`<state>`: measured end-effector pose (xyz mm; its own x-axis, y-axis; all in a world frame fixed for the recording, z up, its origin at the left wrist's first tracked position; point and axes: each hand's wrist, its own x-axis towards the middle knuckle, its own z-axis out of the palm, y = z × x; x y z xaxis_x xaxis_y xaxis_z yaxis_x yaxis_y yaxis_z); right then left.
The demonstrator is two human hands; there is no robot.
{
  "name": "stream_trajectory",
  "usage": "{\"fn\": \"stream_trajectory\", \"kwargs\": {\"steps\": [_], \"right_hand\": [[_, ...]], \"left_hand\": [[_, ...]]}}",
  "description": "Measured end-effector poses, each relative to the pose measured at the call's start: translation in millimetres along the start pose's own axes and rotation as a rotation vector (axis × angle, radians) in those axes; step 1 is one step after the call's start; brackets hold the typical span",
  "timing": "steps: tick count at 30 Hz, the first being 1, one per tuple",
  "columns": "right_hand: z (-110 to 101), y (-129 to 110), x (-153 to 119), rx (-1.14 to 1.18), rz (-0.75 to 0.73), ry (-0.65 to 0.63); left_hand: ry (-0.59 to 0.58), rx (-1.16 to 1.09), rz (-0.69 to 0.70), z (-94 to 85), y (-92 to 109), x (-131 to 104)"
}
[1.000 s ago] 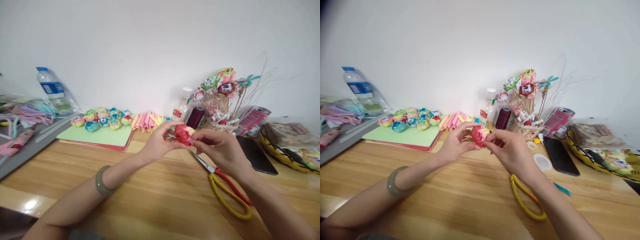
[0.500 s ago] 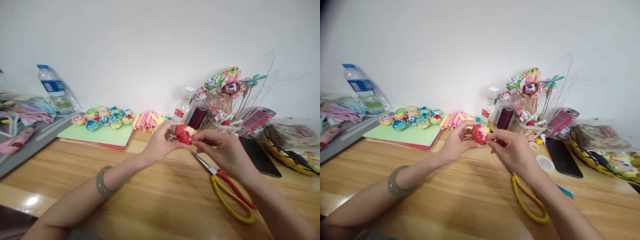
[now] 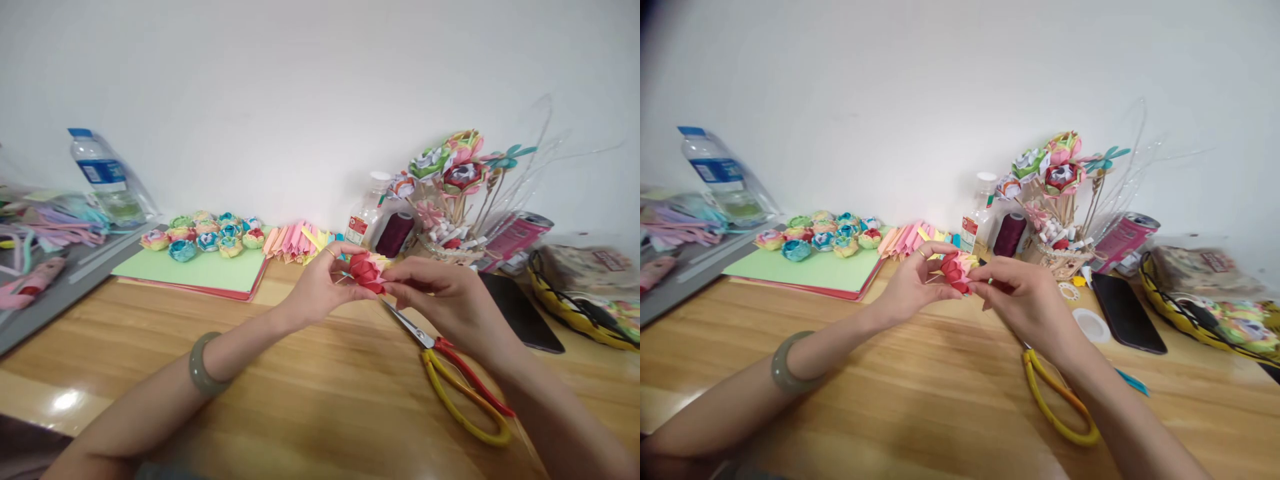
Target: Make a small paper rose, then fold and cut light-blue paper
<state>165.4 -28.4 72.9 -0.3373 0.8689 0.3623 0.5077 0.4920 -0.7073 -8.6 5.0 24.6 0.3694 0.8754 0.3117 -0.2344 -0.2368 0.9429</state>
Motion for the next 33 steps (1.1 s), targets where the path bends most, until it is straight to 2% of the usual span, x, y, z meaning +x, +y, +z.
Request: {"fn": "stream_trajectory", "kwargs": {"steps": [6, 13, 19, 24, 28, 30, 31, 33], "right_hand": [[1, 7, -2, -0.149, -0.003, 0.012], [2, 13, 0, -0.105, 0.054, -0.026], [1, 14, -1, -0.187, -0.012, -0.004], [12, 9, -5, -0.389, -0.156, 0.244], [23, 12, -9, -0.784, -0.396, 0.464], [26, 12, -10, -0.97, -0.517, 0.526], [26, 11, -10, -1.004, -0.565, 0.54], [23, 7, -11, -0.924, -0.608, 0.566]], "left_hand": [[0.0, 0.016, 0.018, 1.0, -4, -1], [-0.009, 0.02, 0.025, 1.6, -8, -1], [0.036, -0.029, -0.051, 4.7, -7, 0], [0.19, -0.127, -0.1, 10.9, -5, -1], [0.283, -0.206, -0.11, 19.8, -7, -6], [0.313, -0.273, -0.118, 24.0, -8, -8], [0.316, -0.312, -0.123, 25.5, -8, -9], [0.304, -0.392, -0.144, 26.9, -7, -10]]}}
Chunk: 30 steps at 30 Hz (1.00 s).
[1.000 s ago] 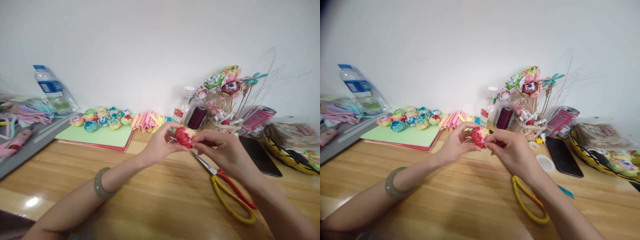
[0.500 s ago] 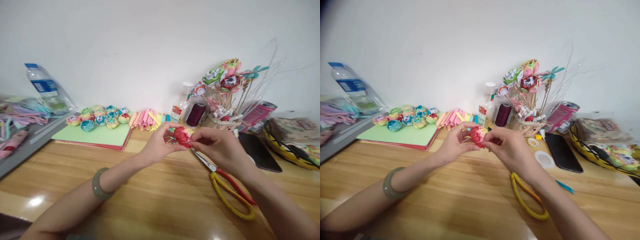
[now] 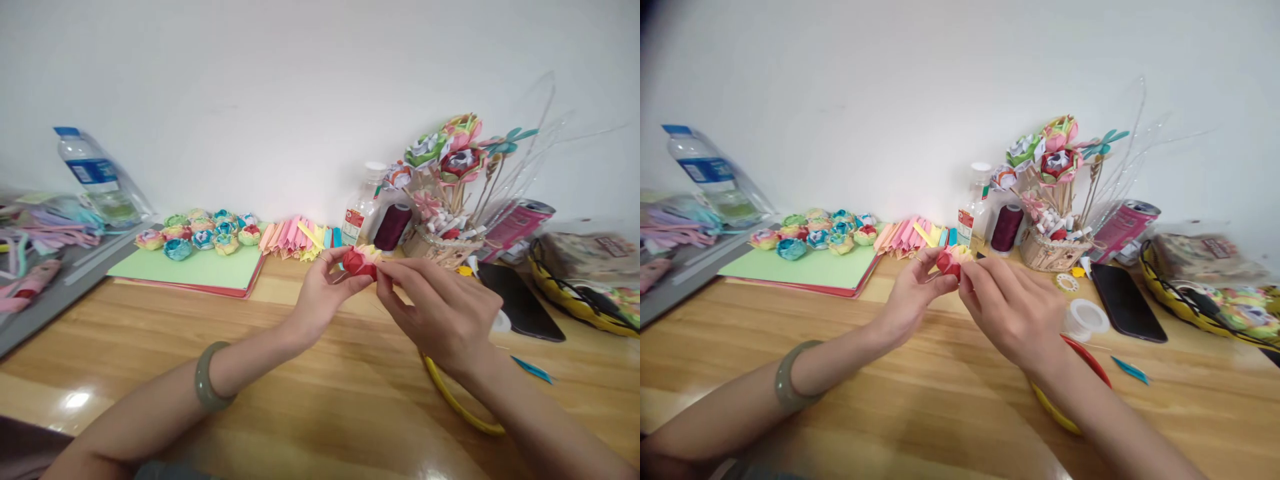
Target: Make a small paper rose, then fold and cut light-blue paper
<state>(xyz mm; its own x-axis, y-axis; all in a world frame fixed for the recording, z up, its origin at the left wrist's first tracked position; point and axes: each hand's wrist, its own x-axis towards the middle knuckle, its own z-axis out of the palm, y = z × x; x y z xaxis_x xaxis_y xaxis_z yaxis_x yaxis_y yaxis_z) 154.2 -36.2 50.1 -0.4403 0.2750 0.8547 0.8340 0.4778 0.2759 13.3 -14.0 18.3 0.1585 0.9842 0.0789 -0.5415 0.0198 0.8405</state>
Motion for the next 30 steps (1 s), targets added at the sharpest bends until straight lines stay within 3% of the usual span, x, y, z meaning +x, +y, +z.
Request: {"fn": "stream_trajectory", "kwargs": {"steps": [4, 8, 15, 17, 21, 30], "right_hand": [[-11, 4, 9, 0.262, 0.153, 0.09], [-9, 10, 9, 0.365, 0.165, 0.047], [-2, 13, 10, 0.361, 0.033, -0.096], [-4, 14, 11, 0.405, 0.073, -0.071], [-2, 19, 8, 0.448, 0.287, -0.034], [5, 20, 4, 0.435, 0.2, -0.093]], "left_hand": [[-0.043, -0.121, -0.098, 0.8, 7, 0], [-0.097, -0.192, -0.152, 0.1, 13, 0], [-0.175, -0.321, -0.228, -3.0, 8, -1], [-0.214, -0.338, -0.25, -4.4, 7, 0], [-0.256, -0.354, -0.317, -6.9, 6, 3], [-0.248, -0.329, -0.357, -8.0, 2, 3]]}}
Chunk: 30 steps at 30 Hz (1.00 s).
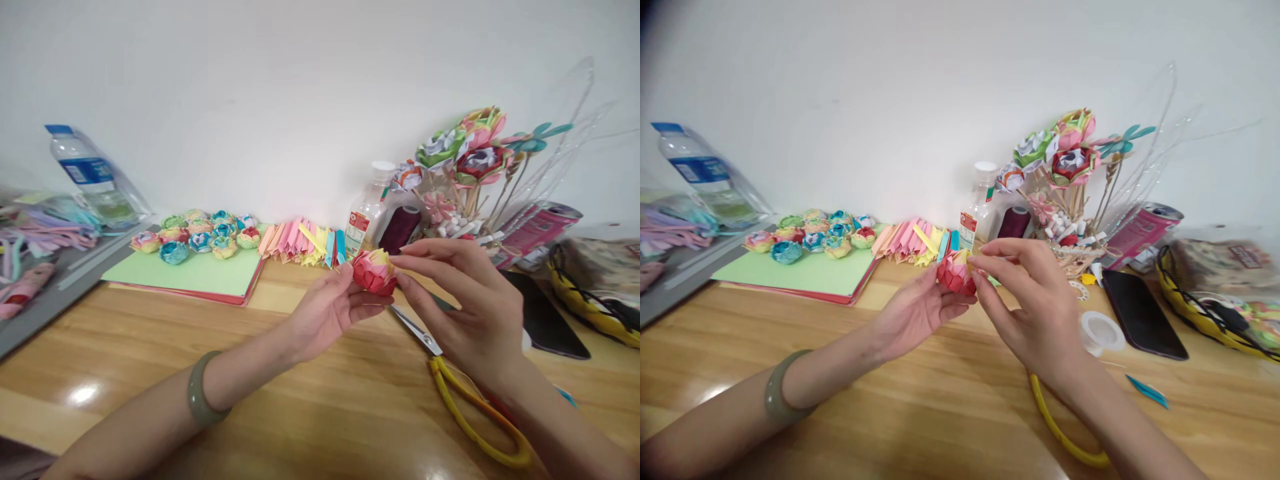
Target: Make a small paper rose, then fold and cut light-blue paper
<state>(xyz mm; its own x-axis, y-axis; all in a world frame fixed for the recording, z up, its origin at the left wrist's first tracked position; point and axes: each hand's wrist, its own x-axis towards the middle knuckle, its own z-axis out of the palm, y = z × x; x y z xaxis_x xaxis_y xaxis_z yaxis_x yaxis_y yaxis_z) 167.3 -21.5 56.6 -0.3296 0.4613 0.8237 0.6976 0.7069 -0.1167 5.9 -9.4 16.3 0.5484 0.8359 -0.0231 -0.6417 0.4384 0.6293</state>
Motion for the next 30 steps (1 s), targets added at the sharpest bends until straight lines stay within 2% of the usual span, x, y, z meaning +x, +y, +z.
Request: {"fn": "stream_trajectory", "kwargs": {"steps": [9, 16, 20, 23, 30], "right_hand": [[3, 0, -2, -0.012, -0.001, -0.028], [5, 3, -7, -0.162, -0.155, -0.014], [6, 6, -8, -0.24, -0.195, 0.0], [7, 7, -9, -0.263, -0.192, 0.023], [6, 0, -8, -0.145, -0.125, 0.035]], "left_hand": [[0.047, 0.065, 0.046, -1.1, 1, 0], [0.067, 0.013, 0.044, 3.6, 2, 0], [0.065, 0.027, 0.038, 4.5, 3, -1], [0.059, 0.041, 0.056, 5.4, 5, -2], [0.156, 0.155, 0.163, 7.6, 5, -2]]}}
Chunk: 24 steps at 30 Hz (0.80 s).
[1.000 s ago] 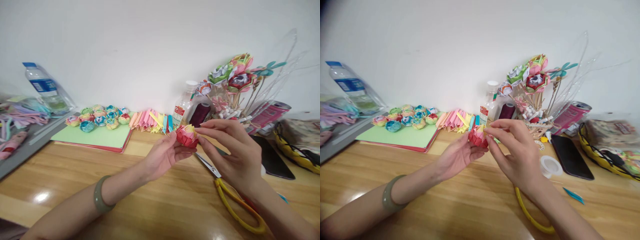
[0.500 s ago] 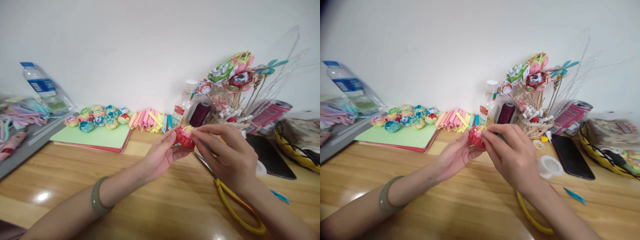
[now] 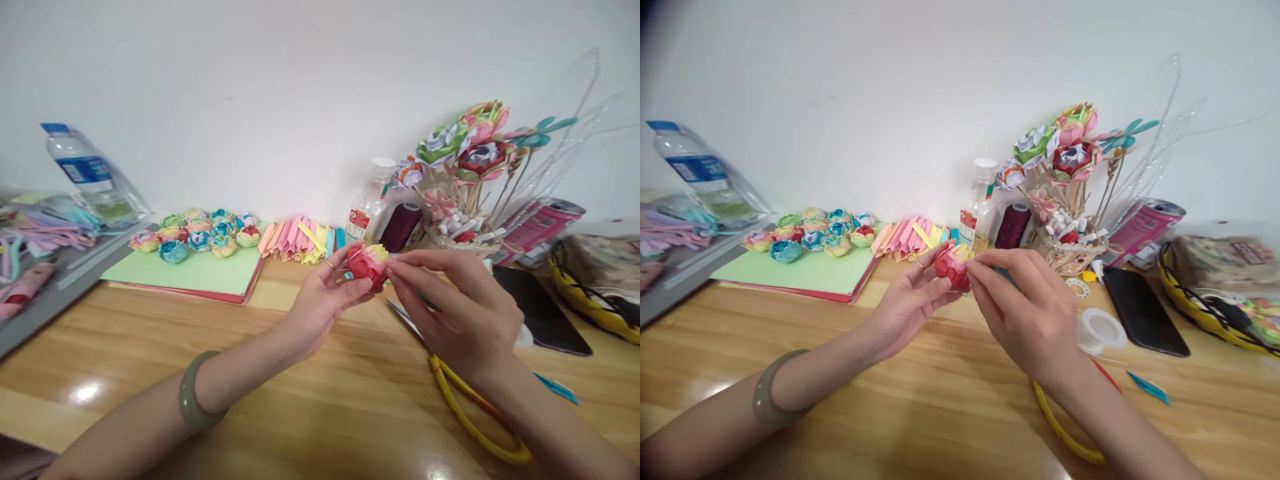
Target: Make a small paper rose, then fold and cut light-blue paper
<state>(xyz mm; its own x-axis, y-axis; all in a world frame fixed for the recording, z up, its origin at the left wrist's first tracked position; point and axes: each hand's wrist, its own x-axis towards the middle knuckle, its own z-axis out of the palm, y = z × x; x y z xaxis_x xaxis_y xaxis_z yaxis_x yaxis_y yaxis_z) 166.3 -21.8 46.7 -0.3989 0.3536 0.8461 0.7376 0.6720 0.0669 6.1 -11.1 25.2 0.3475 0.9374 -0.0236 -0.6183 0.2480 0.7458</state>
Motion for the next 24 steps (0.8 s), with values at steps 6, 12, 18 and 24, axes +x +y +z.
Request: {"fn": "stream_trajectory", "kwargs": {"steps": [6, 12, 18, 24], "right_hand": [[-9, -3, 13, 0.356, 0.379, -0.214], [-11, 3, 16, 0.394, 0.36, -0.256], [-12, 1, 16, 0.364, 0.327, -0.241], [-12, -4, 14, 0.244, 0.193, -0.108]], "left_hand": [[-0.054, 0.26, 0.175, -6.2, -3, 1], [-0.1, 0.414, 0.314, -8.8, 1, 0], [-0.161, 0.507, 0.387, -15.0, 0, 2], [-0.175, 0.488, 0.431, -16.0, -1, 3]]}}
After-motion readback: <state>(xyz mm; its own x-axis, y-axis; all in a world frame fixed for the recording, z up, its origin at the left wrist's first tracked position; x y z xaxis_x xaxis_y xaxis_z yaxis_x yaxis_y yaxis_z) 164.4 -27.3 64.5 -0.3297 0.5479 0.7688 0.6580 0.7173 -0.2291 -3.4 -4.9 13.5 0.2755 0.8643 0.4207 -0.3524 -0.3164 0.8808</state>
